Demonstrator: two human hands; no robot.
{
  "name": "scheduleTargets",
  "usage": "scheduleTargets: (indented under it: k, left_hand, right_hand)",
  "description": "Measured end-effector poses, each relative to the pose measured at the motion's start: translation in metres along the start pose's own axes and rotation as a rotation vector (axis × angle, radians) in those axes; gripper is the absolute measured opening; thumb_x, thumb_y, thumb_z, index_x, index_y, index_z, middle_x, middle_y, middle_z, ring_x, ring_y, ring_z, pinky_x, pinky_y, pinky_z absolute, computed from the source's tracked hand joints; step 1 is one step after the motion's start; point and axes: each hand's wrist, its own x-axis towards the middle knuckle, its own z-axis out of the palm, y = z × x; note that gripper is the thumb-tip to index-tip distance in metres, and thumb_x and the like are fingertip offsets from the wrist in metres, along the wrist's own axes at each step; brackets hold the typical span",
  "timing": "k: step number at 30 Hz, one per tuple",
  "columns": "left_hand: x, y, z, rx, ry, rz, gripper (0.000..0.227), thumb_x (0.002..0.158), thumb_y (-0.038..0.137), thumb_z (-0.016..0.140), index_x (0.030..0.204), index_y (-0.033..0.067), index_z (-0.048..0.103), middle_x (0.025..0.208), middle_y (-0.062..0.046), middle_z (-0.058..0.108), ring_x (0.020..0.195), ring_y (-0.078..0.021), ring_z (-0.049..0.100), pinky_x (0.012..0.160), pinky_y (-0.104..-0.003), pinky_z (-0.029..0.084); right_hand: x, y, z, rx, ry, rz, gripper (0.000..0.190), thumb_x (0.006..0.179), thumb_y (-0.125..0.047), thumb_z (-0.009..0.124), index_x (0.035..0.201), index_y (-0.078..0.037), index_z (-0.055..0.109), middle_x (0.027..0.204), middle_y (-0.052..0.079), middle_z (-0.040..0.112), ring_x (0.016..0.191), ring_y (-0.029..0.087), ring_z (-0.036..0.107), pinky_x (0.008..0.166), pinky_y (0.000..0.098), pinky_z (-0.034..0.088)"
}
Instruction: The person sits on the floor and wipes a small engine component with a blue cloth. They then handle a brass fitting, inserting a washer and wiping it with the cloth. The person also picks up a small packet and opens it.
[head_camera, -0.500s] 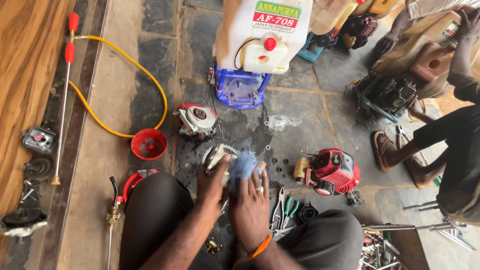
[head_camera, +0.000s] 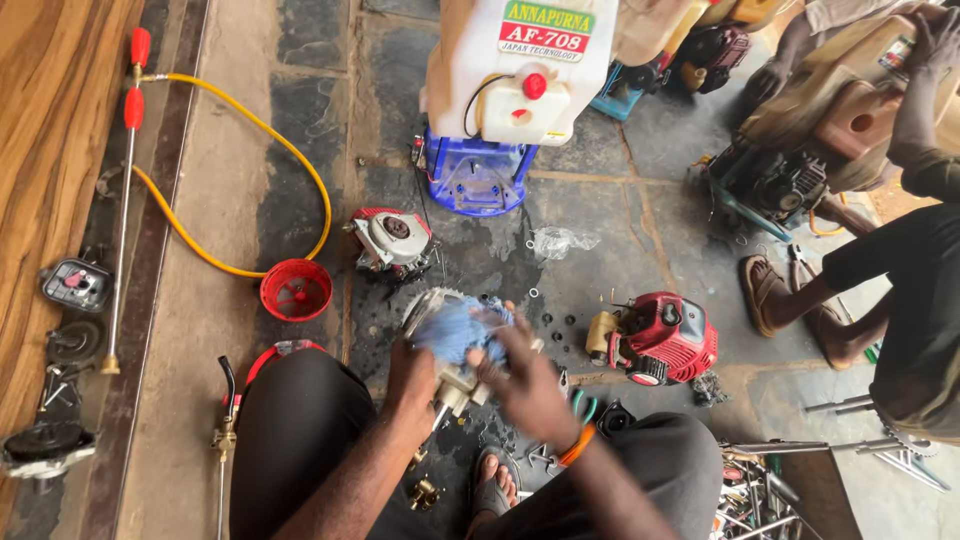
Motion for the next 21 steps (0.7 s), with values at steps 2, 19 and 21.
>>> scheduleTargets:
  k: [2,19,21]
  left_hand:
    - [-0.001,0.002,-0.004,0.092,0.036,0.031,0.045,0.079,0.026,0.074,0.12,0.0089,0.066,0.104,-0.007,0.074,0.088,-0.0181,0.074,0.071,-0.035,0.063]
    - [-0.017,-0.006,0.01,0.084,-0.059,-0.185,0.065,0.081,0.062,0.064,0.126,0.0152,0.064,0.113,-0.005,0.07,0.096,-0.0178,0.069,0.08,-0.037,0.058]
    - [-0.021,-0.012,0.009,0.332,-0.002,-0.052,0.069,0.081,0.064,0.066,0.129,0.0147,0.062,0.117,-0.003,0.071,0.101,-0.0141,0.07,0.083,-0.033,0.058]
  right_hand:
    - [-0.016,-0.002,0.023,0.475,-0.04,0.254,0.036,0.1,-0.016,0.061,0.135,-0.006,0.059,0.142,0.008,0.062,0.119,0.015,0.064,0.094,0.0325,0.056]
    - [-0.019,0.038,0.032,1.356,0.208,0.715,0.041,0.102,-0.021,0.041,0.135,-0.004,0.058,0.128,0.009,0.069,0.117,0.021,0.065,0.094,0.0362,0.052]
    - [-0.024,0.037,0.045,1.352,0.2,0.661,0.042,0.099,-0.01,0.044,0.139,-0.002,0.056,0.127,0.008,0.069,0.115,0.02,0.065,0.095,0.036,0.055]
